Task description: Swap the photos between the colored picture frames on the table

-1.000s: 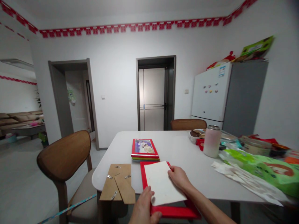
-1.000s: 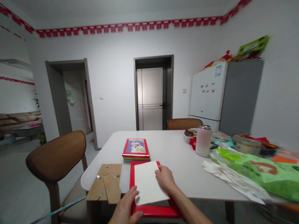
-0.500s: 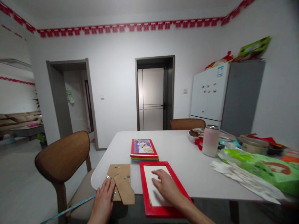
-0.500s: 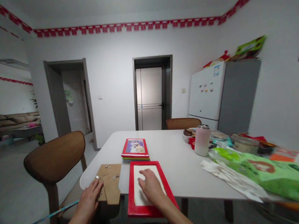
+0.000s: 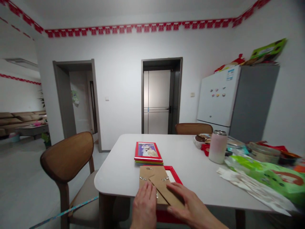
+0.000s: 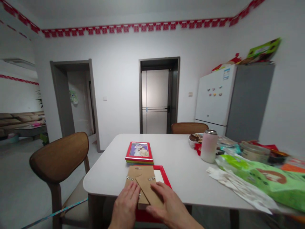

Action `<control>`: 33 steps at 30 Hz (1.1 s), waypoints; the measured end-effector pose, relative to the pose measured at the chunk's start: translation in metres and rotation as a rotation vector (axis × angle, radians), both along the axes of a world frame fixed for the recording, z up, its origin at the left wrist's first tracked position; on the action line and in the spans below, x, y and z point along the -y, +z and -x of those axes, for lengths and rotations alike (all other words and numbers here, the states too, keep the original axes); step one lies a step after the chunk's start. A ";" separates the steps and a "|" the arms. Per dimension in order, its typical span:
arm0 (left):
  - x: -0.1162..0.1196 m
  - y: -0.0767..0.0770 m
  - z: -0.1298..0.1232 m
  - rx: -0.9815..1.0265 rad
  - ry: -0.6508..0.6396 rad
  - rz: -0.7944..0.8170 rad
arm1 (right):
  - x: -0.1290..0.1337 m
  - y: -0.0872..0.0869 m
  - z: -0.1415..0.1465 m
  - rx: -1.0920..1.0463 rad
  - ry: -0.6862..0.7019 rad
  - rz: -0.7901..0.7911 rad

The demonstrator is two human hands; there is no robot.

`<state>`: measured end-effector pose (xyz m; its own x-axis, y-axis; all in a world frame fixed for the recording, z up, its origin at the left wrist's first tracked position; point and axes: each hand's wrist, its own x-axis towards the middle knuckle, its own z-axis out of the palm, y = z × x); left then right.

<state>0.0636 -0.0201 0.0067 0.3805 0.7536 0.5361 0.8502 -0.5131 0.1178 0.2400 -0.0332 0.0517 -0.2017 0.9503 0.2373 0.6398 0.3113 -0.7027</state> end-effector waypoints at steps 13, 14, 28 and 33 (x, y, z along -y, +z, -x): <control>-0.010 -0.004 -0.034 0.052 -0.186 0.457 | -0.021 -0.044 -0.030 0.322 -0.139 -0.180; -0.009 -0.001 -0.029 0.047 -0.203 0.477 | -0.023 -0.046 -0.030 0.337 -0.143 -0.185; 0.000 -0.009 -0.002 0.131 -0.172 0.433 | -0.065 -0.042 -0.029 0.420 -0.118 -0.147; 0.000 -0.008 -0.001 0.141 -0.159 0.427 | -0.066 -0.045 -0.029 0.431 -0.148 -0.146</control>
